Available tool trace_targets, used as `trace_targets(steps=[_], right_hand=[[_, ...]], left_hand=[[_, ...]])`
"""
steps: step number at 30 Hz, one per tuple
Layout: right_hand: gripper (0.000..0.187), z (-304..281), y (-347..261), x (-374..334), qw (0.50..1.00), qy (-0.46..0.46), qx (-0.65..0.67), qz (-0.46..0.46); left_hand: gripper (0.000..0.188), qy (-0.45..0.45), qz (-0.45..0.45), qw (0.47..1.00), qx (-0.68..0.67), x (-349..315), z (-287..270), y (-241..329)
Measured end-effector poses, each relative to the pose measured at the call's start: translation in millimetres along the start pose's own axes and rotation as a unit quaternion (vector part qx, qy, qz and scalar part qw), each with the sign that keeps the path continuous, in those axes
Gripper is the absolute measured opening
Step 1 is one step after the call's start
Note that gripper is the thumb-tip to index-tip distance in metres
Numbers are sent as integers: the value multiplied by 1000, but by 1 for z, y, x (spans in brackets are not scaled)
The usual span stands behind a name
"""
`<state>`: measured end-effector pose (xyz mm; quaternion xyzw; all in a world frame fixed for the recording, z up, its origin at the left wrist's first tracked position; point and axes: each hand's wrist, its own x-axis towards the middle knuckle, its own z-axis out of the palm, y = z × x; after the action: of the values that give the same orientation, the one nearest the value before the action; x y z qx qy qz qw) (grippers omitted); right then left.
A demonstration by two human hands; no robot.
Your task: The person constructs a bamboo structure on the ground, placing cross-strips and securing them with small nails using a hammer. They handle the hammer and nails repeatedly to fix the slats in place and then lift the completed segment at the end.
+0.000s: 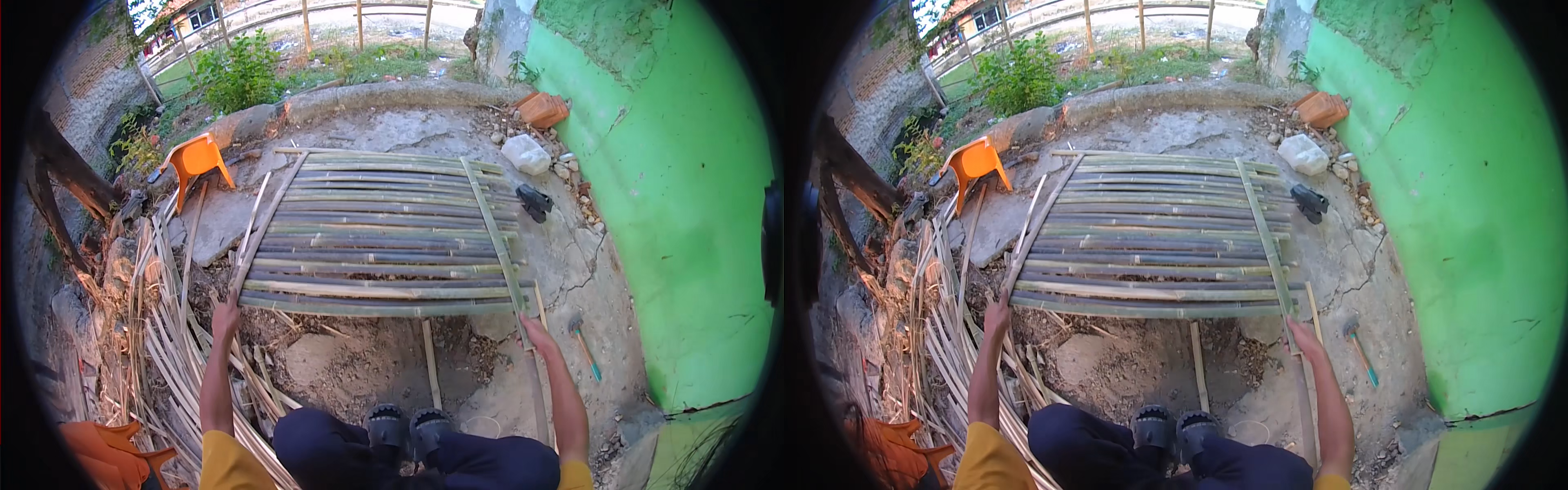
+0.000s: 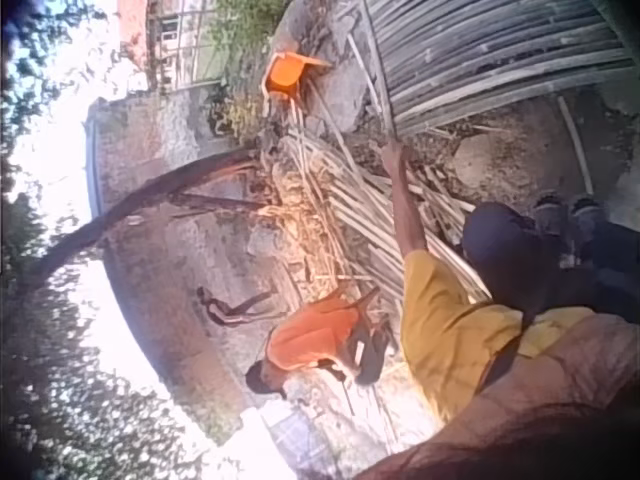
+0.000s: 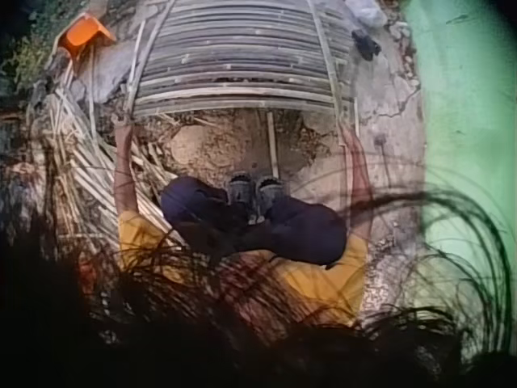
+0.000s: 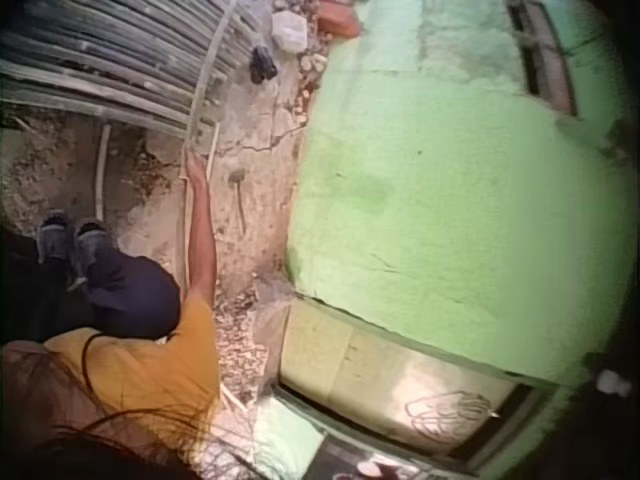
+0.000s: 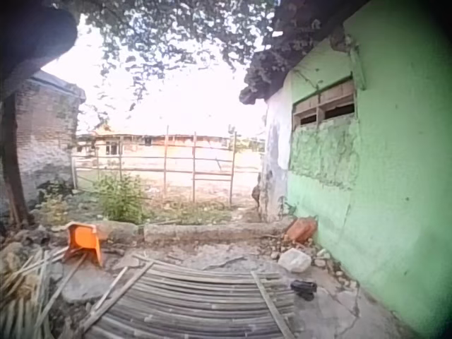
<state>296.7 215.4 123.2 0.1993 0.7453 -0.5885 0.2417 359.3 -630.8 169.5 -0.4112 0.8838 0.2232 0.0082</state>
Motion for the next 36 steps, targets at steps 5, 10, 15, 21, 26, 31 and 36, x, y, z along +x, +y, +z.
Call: trace_targets(steps=[5,10,15,21,26,31,36], right_hand=[[49,5,-51,-25,998,12,-57,12],[39,9,-98,-45,997,61,-35,-39],[38,-28,-178,-84,997,43,-63,5],[38,-60,-276,-142,994,16,-94,51],[34,-94,-349,-211,991,-1,-102,87],[32,-110,-400,-281,979,-4,-131,157],[31,-125,-410,-345,968,-17,-108,225]], left_hand=[[98,-8,-11,1000,2,-10,-19,21],[94,-25,-55,998,-9,-8,-60,20],[81,-84,-24,996,-10,-29,-139,86],[80,-126,-52,988,77,-35,-251,143],[80,-155,-26,983,95,-58,-345,206],[75,-211,-33,961,175,-79,-437,251],[60,-236,-35,937,255,-72,-498,272]])
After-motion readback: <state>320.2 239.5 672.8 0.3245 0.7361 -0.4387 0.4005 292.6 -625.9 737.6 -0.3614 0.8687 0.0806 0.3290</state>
